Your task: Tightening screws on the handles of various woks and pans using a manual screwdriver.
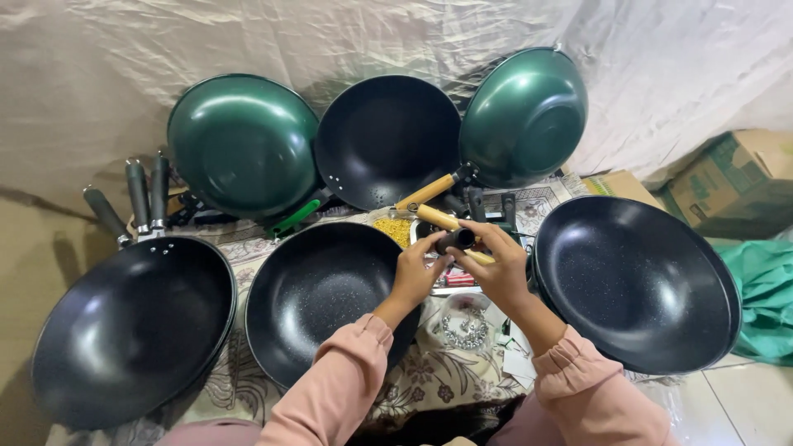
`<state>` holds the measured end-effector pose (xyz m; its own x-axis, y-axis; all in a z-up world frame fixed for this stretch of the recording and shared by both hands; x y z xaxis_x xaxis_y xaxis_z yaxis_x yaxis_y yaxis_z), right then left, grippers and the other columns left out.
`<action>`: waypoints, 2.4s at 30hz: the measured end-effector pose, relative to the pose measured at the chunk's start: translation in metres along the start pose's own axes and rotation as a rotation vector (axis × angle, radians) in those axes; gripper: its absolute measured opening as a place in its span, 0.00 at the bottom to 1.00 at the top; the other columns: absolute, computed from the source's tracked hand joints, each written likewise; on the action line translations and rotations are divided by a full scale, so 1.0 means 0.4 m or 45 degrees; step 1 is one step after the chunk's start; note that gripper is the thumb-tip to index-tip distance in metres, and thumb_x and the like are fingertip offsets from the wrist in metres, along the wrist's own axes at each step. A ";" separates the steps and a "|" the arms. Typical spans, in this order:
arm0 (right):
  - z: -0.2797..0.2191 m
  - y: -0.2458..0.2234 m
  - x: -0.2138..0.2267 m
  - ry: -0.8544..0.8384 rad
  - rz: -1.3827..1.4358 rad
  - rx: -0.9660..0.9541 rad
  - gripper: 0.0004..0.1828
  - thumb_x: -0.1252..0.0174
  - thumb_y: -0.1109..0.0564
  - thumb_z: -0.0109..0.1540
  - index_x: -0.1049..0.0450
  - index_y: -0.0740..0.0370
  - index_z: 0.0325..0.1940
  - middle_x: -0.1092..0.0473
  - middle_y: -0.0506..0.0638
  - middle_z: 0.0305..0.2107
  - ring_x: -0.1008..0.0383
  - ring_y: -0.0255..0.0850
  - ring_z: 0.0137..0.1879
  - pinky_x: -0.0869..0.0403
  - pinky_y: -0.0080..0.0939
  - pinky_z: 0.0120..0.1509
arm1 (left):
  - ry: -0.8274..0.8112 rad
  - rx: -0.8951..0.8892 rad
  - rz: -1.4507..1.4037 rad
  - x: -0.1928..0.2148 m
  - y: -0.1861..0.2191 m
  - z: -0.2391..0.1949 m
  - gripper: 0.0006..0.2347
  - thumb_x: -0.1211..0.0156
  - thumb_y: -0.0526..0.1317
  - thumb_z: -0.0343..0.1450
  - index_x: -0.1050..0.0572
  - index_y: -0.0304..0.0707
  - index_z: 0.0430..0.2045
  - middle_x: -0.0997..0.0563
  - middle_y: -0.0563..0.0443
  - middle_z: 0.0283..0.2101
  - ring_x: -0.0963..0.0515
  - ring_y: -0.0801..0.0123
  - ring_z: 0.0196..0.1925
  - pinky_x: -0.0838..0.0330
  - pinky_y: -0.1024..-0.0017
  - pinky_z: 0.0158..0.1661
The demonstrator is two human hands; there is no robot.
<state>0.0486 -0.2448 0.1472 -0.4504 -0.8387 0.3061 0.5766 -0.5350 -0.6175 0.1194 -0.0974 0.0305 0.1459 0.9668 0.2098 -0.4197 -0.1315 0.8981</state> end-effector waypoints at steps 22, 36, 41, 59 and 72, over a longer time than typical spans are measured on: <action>-0.142 0.322 -0.093 -0.107 0.442 -1.451 0.26 0.29 0.46 0.59 0.23 0.66 0.52 0.27 0.56 0.23 0.22 0.38 0.23 0.19 0.38 0.27 | -0.294 0.542 -0.873 0.031 0.173 -0.173 0.17 0.49 0.40 0.78 0.28 0.43 0.63 0.15 0.34 0.34 0.13 0.62 0.37 0.17 0.71 0.38; -0.116 0.289 -0.060 -0.136 0.524 -1.345 0.29 0.32 0.45 0.63 0.29 0.73 0.54 0.28 0.59 0.26 0.20 0.44 0.28 0.18 0.44 0.35 | 0.026 0.282 -0.146 0.104 0.159 -0.144 0.17 0.27 0.41 0.66 0.18 0.51 0.50 0.14 0.49 0.24 0.15 0.76 0.26 0.21 0.85 0.28; -0.079 0.210 -0.034 -0.194 0.264 -1.179 0.30 0.30 0.47 0.62 0.30 0.69 0.59 0.27 0.67 0.34 0.19 0.50 0.36 0.19 0.44 0.36 | 0.013 0.402 -0.347 0.110 0.118 -0.126 0.14 0.38 0.38 0.72 0.20 0.42 0.52 0.14 0.40 0.28 0.13 0.68 0.31 0.17 0.75 0.36; -0.103 0.206 -0.066 -0.870 -0.675 0.146 0.24 0.33 0.49 0.57 0.26 0.41 0.57 0.26 0.43 0.45 0.28 0.40 0.56 0.45 0.66 0.71 | 0.005 0.096 0.195 0.077 -0.007 -0.123 0.12 0.35 0.47 0.70 0.18 0.56 0.47 0.14 0.56 0.27 0.17 0.75 0.30 0.23 0.79 0.34; -0.101 0.331 -0.060 -1.038 -0.653 -0.211 0.24 0.32 0.52 0.56 0.26 0.36 0.56 0.26 0.39 0.50 0.30 0.37 0.64 0.46 0.59 0.72 | -0.243 -0.303 1.095 -0.026 -0.090 -0.091 0.23 0.32 0.46 0.64 0.25 0.44 0.54 0.22 0.50 0.45 0.27 0.60 0.58 0.44 0.48 0.64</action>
<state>0.1081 -0.2914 0.0289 0.0258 -0.3547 0.9346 0.3112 -0.8856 -0.3447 0.1002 -0.0947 -0.0180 -0.1660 0.5011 0.8493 -0.6231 -0.7208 0.3035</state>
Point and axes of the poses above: each hand's wrist, its own z-axis towards the middle knuckle, its own x-axis out of the back of the hand, y = z × x, the point moved 4 cm from there along z, towards the middle knuckle
